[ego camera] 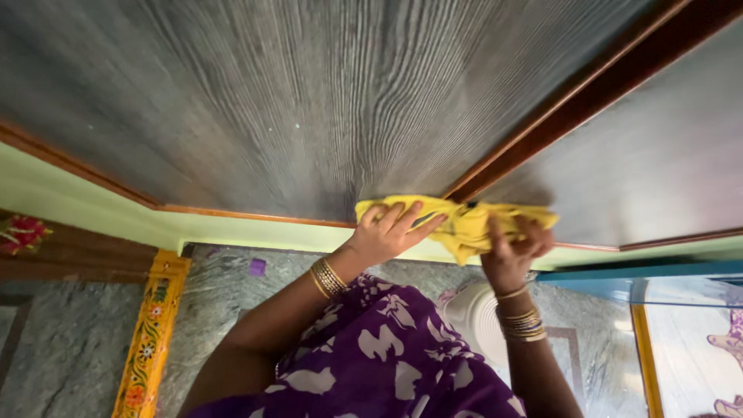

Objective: The person wipes a wooden surface and then a plastic stool with a yellow cloth.

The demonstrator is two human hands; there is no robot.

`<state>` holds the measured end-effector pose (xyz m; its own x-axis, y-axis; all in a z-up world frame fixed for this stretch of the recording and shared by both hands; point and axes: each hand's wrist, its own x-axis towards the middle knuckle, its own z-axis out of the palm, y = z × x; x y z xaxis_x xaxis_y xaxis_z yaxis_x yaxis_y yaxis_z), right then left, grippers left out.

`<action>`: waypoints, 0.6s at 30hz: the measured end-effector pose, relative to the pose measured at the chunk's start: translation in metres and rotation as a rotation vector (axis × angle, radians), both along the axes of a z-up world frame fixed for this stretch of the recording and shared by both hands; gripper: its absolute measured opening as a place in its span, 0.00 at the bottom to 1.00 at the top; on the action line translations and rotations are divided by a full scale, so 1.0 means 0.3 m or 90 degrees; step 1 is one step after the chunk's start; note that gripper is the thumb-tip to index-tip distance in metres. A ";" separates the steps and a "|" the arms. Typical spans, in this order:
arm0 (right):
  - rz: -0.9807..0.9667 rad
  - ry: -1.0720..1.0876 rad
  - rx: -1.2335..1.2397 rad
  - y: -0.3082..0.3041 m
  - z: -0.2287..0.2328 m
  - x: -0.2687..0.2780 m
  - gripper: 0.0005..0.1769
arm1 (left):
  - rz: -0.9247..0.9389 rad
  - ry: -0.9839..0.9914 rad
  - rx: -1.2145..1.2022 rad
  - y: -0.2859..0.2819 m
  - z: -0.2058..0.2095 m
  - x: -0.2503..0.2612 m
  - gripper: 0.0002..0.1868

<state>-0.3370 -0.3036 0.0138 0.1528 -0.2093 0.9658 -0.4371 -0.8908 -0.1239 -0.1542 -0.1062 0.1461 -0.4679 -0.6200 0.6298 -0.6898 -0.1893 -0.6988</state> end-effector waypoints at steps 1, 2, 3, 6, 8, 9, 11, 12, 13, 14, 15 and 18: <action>-0.002 -0.007 0.017 0.012 0.065 -0.033 0.33 | -0.019 0.007 -0.043 -0.013 0.061 -0.039 0.23; -0.003 -0.014 0.034 0.022 0.136 -0.078 0.33 | -0.038 0.014 -0.087 -0.029 0.123 -0.078 0.22; 0.012 -0.028 0.036 0.023 0.216 -0.109 0.33 | -0.060 0.021 -0.129 -0.044 0.185 -0.114 0.22; 0.014 -0.065 0.113 0.051 0.442 -0.193 0.27 | -0.052 0.013 -0.185 -0.067 0.362 -0.204 0.24; -0.016 -0.098 0.090 0.065 0.579 -0.231 0.34 | -0.087 0.006 -0.250 -0.099 0.472 -0.248 0.22; -0.011 -0.106 0.049 0.075 0.631 -0.251 0.40 | -0.077 0.009 -0.279 -0.111 0.515 -0.270 0.21; -0.021 -0.100 -0.017 0.088 0.706 -0.261 0.46 | -0.060 0.014 -0.337 -0.128 0.579 -0.305 0.18; -0.035 -0.085 -0.042 0.087 0.728 -0.262 0.47 | -0.058 0.019 -0.335 -0.125 0.596 -0.314 0.18; -0.050 -0.076 -0.058 0.086 0.738 -0.250 0.46 | -0.056 0.023 -0.334 -0.124 0.607 -0.316 0.18; -0.066 -0.067 -0.074 0.077 0.740 -0.235 0.45 | -0.053 0.026 -0.334 -0.123 0.611 -0.314 0.19; -0.084 -0.061 -0.079 0.077 0.726 -0.199 0.42 | -0.053 0.024 -0.324 -0.116 0.603 -0.307 0.19; -0.085 -0.017 -0.065 0.088 0.642 -0.139 0.34 | -0.033 0.012 -0.293 -0.077 0.538 -0.254 0.22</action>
<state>-0.3786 -0.2772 0.2066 0.1043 -0.1270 0.9864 -0.5501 -0.8337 -0.0492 -0.2305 -0.1295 0.3074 -0.4761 -0.2497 0.8432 -0.7185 -0.4424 -0.5367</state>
